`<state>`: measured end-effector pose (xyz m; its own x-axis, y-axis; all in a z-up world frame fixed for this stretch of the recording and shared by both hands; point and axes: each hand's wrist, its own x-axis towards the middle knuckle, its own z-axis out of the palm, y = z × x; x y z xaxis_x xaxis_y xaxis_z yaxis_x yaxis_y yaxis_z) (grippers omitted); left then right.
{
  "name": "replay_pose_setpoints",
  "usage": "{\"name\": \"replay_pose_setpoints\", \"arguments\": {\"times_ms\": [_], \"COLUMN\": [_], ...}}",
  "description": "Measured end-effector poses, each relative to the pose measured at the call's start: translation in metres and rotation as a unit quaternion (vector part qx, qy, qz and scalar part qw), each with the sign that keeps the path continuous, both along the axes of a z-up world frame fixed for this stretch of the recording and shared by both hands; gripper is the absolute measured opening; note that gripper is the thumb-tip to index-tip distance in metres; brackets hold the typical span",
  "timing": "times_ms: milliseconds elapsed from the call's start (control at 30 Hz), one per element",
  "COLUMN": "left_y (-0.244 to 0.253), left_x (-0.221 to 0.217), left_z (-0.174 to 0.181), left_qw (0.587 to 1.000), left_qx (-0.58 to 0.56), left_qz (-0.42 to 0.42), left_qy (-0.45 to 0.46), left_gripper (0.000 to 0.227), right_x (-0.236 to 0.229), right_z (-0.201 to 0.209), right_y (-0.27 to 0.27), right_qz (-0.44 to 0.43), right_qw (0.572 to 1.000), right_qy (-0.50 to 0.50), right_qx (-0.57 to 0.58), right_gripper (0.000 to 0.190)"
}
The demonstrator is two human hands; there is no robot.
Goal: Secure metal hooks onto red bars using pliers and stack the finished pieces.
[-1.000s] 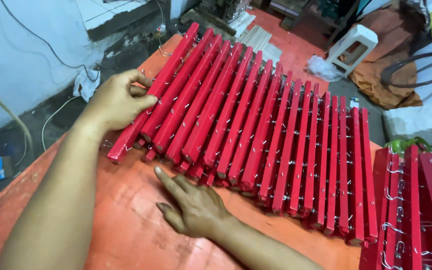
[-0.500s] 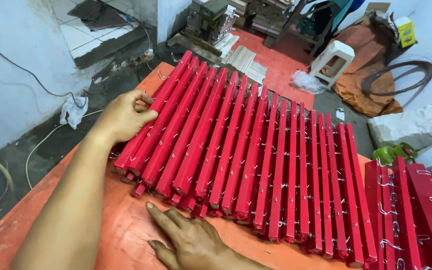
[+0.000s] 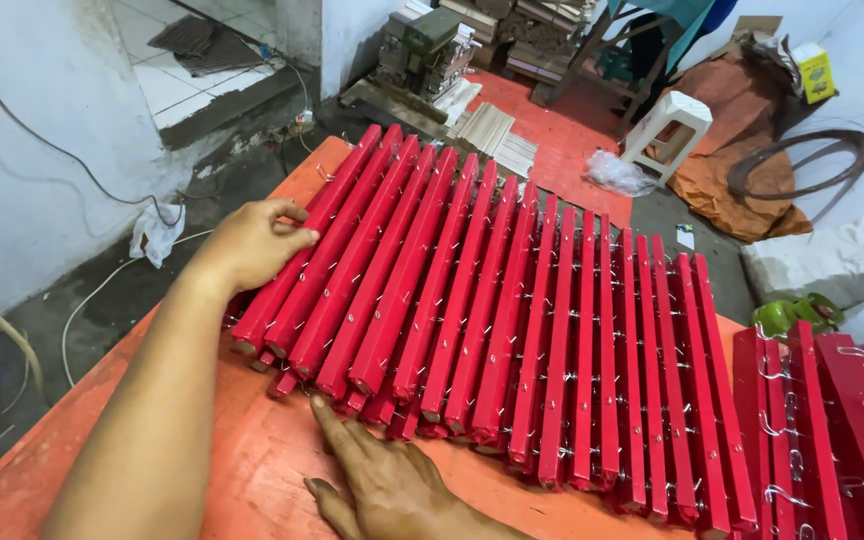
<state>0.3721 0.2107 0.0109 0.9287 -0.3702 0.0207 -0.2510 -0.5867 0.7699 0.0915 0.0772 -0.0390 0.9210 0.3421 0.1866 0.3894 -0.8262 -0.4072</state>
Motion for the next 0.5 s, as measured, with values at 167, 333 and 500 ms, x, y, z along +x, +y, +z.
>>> {"name": "replay_pose_setpoints", "arguments": {"times_ms": [167, 333, 500], "left_y": [0.003, 0.0, -0.007], "left_x": [-0.01, -0.016, -0.016], "left_z": [0.008, -0.004, -0.027], "left_qw": [0.997, 0.996, 0.994], "left_qx": [0.061, 0.078, 0.076], "left_qz": [0.0, -0.017, -0.017], "left_qy": [0.039, 0.038, -0.078], "left_gripper": [0.044, 0.059, 0.053], "right_x": [-0.003, -0.004, 0.0], "right_z": [0.006, 0.001, 0.009], "right_y": [0.002, 0.001, 0.002], "right_qz": [-0.011, -0.008, 0.13], "right_qw": [1.0, 1.0, 0.97], "right_qy": [0.019, 0.007, -0.18], "right_qx": [-0.005, -0.003, 0.103], "right_gripper": [0.08, 0.083, 0.057]}}
